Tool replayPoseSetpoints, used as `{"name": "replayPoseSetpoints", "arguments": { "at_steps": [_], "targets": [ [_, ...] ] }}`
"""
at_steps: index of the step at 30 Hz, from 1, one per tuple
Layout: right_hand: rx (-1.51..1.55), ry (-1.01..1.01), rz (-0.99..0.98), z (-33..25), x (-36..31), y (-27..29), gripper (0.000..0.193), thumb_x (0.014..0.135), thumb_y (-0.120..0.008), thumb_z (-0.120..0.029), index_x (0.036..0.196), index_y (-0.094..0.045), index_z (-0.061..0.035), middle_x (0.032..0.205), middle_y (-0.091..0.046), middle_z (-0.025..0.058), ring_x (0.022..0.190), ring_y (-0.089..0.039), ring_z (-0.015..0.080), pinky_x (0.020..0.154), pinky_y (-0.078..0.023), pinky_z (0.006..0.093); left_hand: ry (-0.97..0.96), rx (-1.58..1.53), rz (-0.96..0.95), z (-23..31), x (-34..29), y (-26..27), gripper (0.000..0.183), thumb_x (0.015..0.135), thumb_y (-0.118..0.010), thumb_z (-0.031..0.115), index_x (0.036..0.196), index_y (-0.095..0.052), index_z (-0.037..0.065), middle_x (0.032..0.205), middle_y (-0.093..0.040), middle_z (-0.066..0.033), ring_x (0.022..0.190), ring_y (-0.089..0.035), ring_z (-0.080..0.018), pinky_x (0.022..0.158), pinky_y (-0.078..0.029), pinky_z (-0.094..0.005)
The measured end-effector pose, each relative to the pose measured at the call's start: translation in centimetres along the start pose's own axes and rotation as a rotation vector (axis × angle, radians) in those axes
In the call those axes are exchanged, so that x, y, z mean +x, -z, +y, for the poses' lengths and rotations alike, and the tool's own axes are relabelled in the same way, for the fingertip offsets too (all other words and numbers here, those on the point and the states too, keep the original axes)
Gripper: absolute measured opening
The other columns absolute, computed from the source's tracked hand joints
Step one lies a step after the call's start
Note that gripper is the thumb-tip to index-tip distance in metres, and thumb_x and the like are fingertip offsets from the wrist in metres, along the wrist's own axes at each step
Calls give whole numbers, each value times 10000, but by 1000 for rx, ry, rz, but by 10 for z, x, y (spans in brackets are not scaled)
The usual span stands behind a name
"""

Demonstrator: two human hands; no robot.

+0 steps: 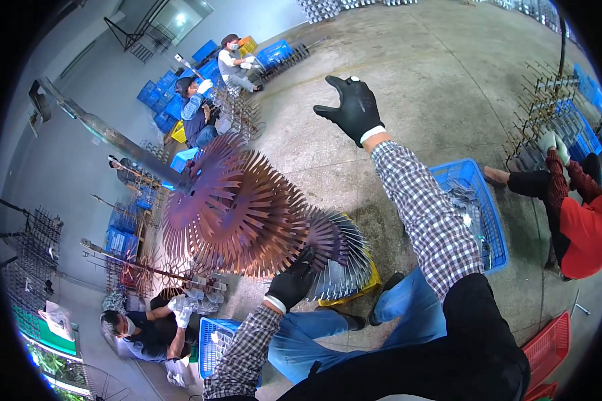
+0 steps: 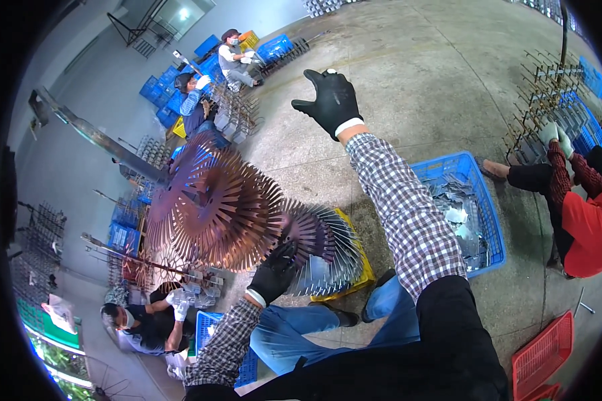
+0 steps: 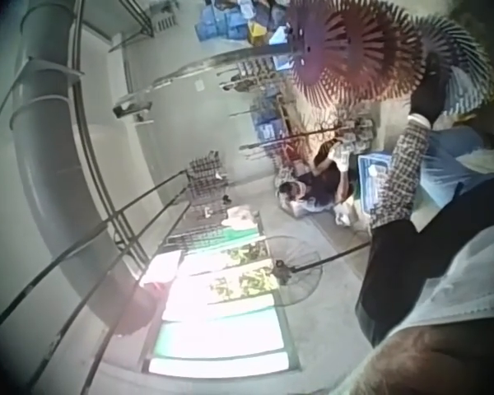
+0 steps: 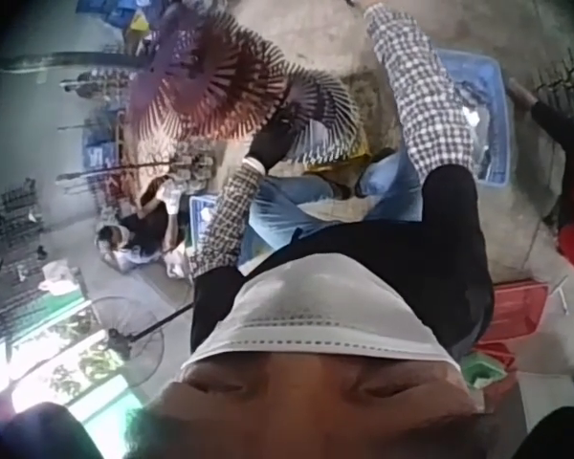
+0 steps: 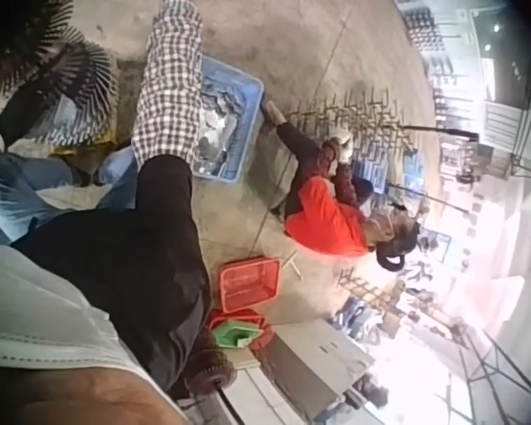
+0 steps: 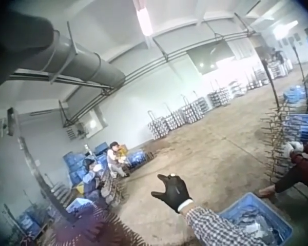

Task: Hanging small metal parts onto a circular processing rack for plating or coating.

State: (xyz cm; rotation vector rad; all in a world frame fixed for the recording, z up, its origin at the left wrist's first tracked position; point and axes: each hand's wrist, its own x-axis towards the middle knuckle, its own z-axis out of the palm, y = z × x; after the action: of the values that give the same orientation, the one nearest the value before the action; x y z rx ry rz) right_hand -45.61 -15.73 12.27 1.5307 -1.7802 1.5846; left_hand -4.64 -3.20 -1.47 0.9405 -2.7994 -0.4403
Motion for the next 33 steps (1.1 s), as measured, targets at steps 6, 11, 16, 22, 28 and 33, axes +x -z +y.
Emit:
{"name": "replayPoseSetpoints", "arguments": {
  "at_steps": [6, 11, 16, 22, 28, 33],
  "targets": [
    [-30, 5, -5, -7, 5, 0, 647, 750, -877, -401, 1283, -707, -77, 1043, -686, 185, 945, -663, 342, 857, -540, 435, 24, 27, -29, 2, 0, 1, 569, 942, -635, 163, 1491, -546, 42, 1535, -553, -137, 1400, -529, -330, 1148, -451, -409],
    [-28, 5, -4, -7, 4, 2, 649, 754, -875, -403, 1290, -705, -79, 1062, -688, 188, 953, -663, 343, 865, -540, 435, -13, 52, -9, 2, 1, 1, 568, 968, -605, 197, 1515, -521, 66, 1551, -540, -122, 1374, -555, -323, 1103, -478, -408],
    [-40, 12, 2, -11, 5, 3, 648, 758, -872, -404, 1294, -704, -80, 1077, -690, 191, 957, -663, 345, 869, -538, 436, -44, 94, 27, -12, -2, -9, 573, 1030, -530, 299, 1583, -462, 166, 1604, -504, -58, 1298, -625, -312, 970, -551, -407],
    [-57, 11, -9, -22, 6, 3, 652, 760, -871, -408, 1299, -703, -83, 1084, -692, 189, 967, -661, 349, 877, -537, 437, -17, 136, 30, -12, -8, -10, 558, 1029, -535, 306, 1567, -487, 166, 1595, -515, -54, 1281, -634, -317, 959, -555, -411],
    [-113, 51, 62, 3, -5, 15, 670, 759, -876, -421, 1305, -698, -75, 1060, -695, 179, 958, -660, 341, 866, -540, 434, -28, 60, -54, 2, 4, -7, 553, 966, -604, 215, 1491, -542, 55, 1502, -582, -134, 1355, -566, -323, 1079, -487, -408],
    [242, -4, 88, 13, -78, 12, 582, 846, -857, -325, 1339, -677, -75, 1015, -665, 111, 882, -629, 226, 768, -530, 349, -117, -118, -139, -13, -3, 3, 497, 952, -611, 145, 1428, -597, 2, 1448, -622, -157, 1276, -595, -323, 1108, -446, -400]
  ]
}}
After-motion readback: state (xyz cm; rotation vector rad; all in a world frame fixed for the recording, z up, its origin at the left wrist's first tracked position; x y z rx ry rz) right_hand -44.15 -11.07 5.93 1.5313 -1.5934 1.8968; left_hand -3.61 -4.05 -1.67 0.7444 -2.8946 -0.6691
